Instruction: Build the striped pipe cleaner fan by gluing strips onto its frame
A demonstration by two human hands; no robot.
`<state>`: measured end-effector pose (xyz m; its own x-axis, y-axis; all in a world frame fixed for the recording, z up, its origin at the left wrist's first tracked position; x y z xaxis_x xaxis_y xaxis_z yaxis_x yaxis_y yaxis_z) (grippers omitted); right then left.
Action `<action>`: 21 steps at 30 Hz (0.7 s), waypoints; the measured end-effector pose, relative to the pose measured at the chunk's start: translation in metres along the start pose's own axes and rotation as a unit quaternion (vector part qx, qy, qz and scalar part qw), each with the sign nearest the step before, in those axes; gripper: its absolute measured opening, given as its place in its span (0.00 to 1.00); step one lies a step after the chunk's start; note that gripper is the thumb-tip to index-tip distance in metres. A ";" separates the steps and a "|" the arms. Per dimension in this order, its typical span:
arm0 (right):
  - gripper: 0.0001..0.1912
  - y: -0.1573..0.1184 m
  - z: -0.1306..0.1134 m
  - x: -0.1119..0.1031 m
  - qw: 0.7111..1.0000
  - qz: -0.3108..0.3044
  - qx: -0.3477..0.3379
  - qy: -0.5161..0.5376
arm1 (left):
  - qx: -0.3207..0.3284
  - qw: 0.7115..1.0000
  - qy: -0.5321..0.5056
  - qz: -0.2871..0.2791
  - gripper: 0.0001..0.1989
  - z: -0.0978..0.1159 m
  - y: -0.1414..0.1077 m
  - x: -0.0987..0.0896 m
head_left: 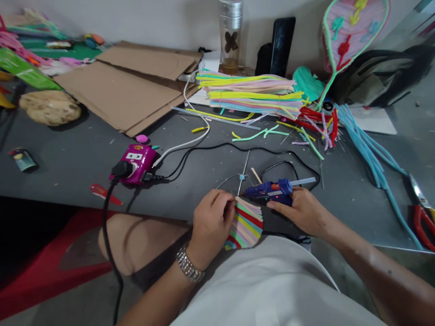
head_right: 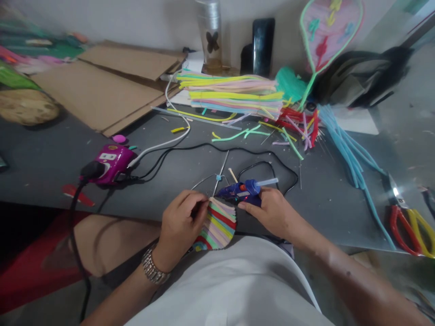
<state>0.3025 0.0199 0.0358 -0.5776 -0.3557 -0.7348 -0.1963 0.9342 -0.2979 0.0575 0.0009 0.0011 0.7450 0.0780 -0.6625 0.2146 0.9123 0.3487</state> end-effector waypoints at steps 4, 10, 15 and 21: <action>0.24 0.000 0.002 0.002 1.000 -0.010 0.005 0.012 | 0.001 1.000 0.001 0.001 0.06 0.000 0.000 0.000; 0.24 0.000 0.004 0.004 1.000 0.004 -0.014 0.009 | -0.006 1.000 0.006 -0.003 0.06 0.001 0.001 0.000; 0.24 -0.001 0.005 0.005 0.999 0.008 -0.039 0.032 | -0.007 1.000 0.008 -0.001 0.05 0.000 0.000 0.000; 0.23 0.000 0.000 0.005 0.998 0.009 -0.047 0.051 | -0.014 1.000 0.001 -0.004 0.06 -0.001 0.001 0.001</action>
Point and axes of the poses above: each hand's wrist, its own y-axis towards the middle knuckle, its own x-axis out of the palm, z = x × y, the point moved 1 cm from there along y, towards the middle knuckle, and after that the axes turned 4 degrees about -y, right-handed, at the moved point
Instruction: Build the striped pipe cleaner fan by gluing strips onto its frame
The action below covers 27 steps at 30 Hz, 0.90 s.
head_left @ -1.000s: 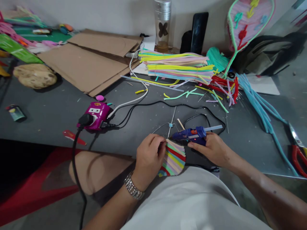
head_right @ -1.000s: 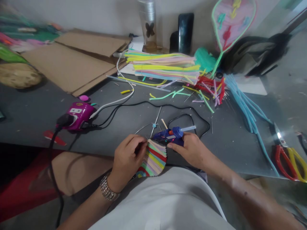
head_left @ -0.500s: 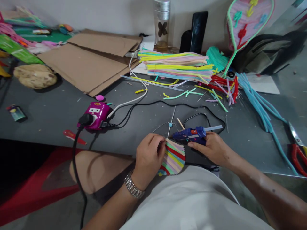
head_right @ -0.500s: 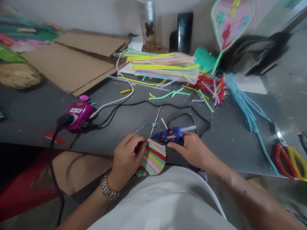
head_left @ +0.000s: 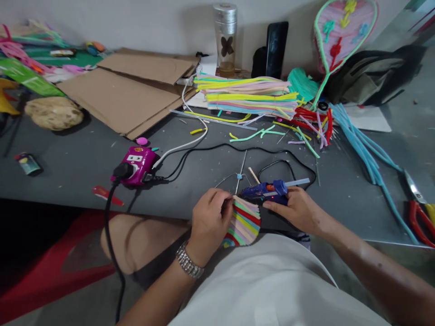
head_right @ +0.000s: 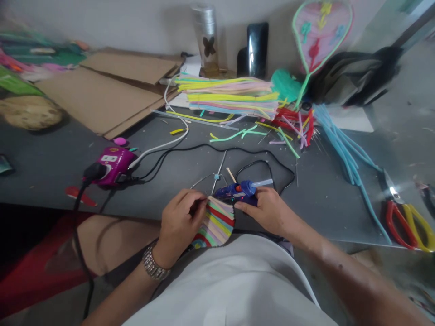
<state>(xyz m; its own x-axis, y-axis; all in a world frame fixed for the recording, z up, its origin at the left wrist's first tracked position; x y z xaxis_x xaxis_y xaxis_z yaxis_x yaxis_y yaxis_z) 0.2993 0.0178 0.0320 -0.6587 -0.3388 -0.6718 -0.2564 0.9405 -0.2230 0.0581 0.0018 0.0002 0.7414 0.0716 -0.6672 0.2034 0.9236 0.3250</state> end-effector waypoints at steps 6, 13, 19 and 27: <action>0.21 -0.006 0.003 -0.013 0.995 -0.016 0.067 0.078 | -0.003 1.000 0.001 0.000 0.06 0.000 0.000 0.000; 0.17 -0.025 0.030 -0.021 0.825 0.309 0.120 0.458 | -0.012 1.000 0.003 0.002 0.05 0.002 0.002 -0.001; 0.08 -0.039 0.060 -0.033 0.677 0.410 0.193 0.579 | 0.015 0.999 0.034 0.012 0.06 -0.005 0.004 0.001; 0.13 -0.069 0.074 -0.029 0.689 0.396 0.194 0.575 | 0.050 0.996 0.069 0.034 0.09 -0.014 0.006 0.005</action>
Point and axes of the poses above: each hand's wrist, its own y-axis towards the middle knuckle, its own x-axis out of the palm, z = x × y, the point moved 1 cm from there along y, towards the middle knuckle, and after that the axes turned 4 degrees about -y, right-handed, at the moved point
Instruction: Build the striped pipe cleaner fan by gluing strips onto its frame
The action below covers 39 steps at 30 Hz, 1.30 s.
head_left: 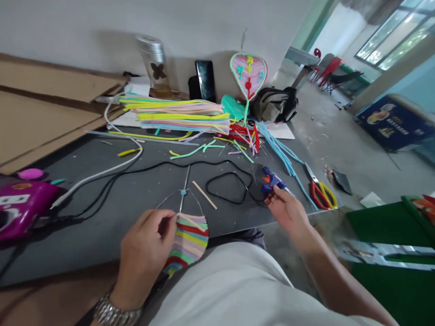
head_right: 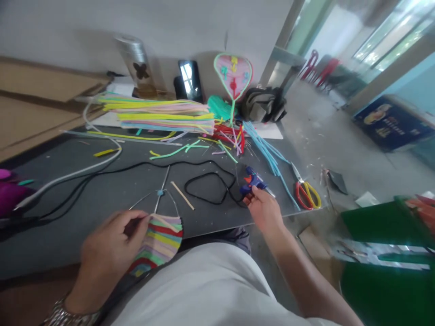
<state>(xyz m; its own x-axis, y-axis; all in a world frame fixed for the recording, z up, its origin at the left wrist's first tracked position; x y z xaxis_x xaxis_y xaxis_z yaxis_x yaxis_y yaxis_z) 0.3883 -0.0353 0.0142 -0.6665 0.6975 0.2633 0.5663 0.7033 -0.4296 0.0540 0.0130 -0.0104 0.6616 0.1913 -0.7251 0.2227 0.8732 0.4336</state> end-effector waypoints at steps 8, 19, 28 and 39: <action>0.17 -0.066 -0.017 -0.022 0.839 0.008 -0.296 -0.456 | -0.049 0.997 -0.041 -0.040 0.08 0.013 0.002 -0.008; 0.12 -0.057 0.078 0.131 0.525 -0.329 -0.533 -0.576 | -0.094 0.994 -0.033 -0.048 0.04 0.014 0.006 -0.005; 0.15 -0.057 0.072 0.125 0.526 -0.316 -0.529 -0.585 | -0.091 0.994 -0.029 -0.056 0.04 0.017 0.006 -0.004; 0.15 -0.055 0.079 0.122 0.551 -0.323 -0.518 -0.569 | -0.077 0.995 -0.005 -0.060 0.06 0.017 0.005 -0.003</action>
Point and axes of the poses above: each hand's wrist, its own y-axis towards the middle knuckle, its own x-axis out of the palm, z = x × y, the point moved 1 cm from there along y, towards the middle knuckle, and after that the axes turned 4 degrees about -y, right-handed, at the moved point
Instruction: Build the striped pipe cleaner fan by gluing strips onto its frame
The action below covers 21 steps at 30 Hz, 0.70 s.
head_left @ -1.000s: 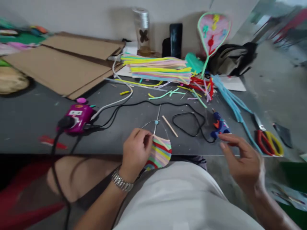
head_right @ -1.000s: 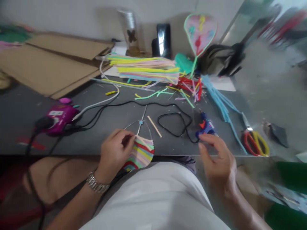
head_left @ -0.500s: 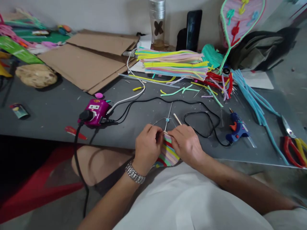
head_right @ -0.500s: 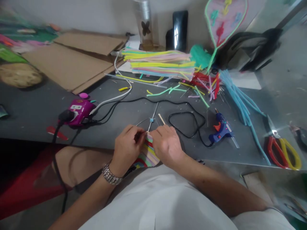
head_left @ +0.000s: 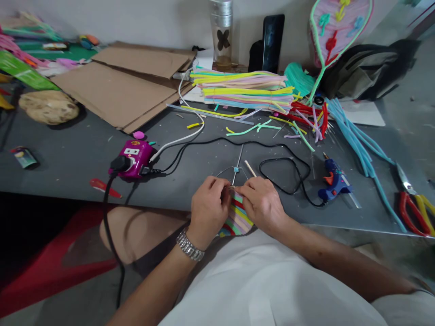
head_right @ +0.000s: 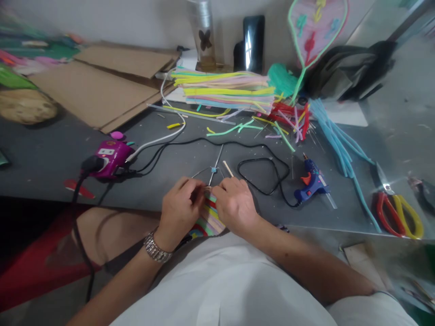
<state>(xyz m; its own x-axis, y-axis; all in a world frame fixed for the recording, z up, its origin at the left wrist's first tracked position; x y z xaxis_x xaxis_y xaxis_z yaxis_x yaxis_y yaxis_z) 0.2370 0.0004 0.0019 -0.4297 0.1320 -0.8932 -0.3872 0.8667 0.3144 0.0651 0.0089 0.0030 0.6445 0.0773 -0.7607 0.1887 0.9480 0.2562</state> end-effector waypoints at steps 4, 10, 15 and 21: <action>0.16 0.001 0.000 0.002 1.000 0.004 0.003 0.025 | 0.003 1.000 -0.007 0.004 0.07 0.000 0.000 0.000; 0.17 0.001 0.001 0.003 0.999 0.010 -0.002 0.044 | 0.005 1.000 -0.005 0.001 0.08 0.001 -0.001 0.000; 0.17 0.001 0.003 0.004 0.999 0.015 -0.006 0.047 | 0.005 1.000 -0.003 -0.003 0.09 0.000 -0.002 0.001; 0.17 0.001 0.003 0.005 0.999 0.015 -0.004 0.042 | 0.008 1.000 0.005 -0.003 0.09 0.000 -0.002 0.002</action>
<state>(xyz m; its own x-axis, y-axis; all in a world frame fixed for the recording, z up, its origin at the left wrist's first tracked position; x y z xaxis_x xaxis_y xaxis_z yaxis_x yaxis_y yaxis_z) 0.2366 0.0033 -0.0035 -0.5082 0.1156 -0.8534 -0.3806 0.8588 0.3430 0.0660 0.0068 0.0008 0.6357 0.0758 -0.7682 0.2040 0.9433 0.2619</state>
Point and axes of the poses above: each hand's wrist, its own y-axis towards the middle knuckle, its own x-axis out of the palm, z = x × y, the point moved 1 cm from there along y, towards the middle knuckle, and after that the axes turned 4 degrees about -y, right-handed, at the moved point
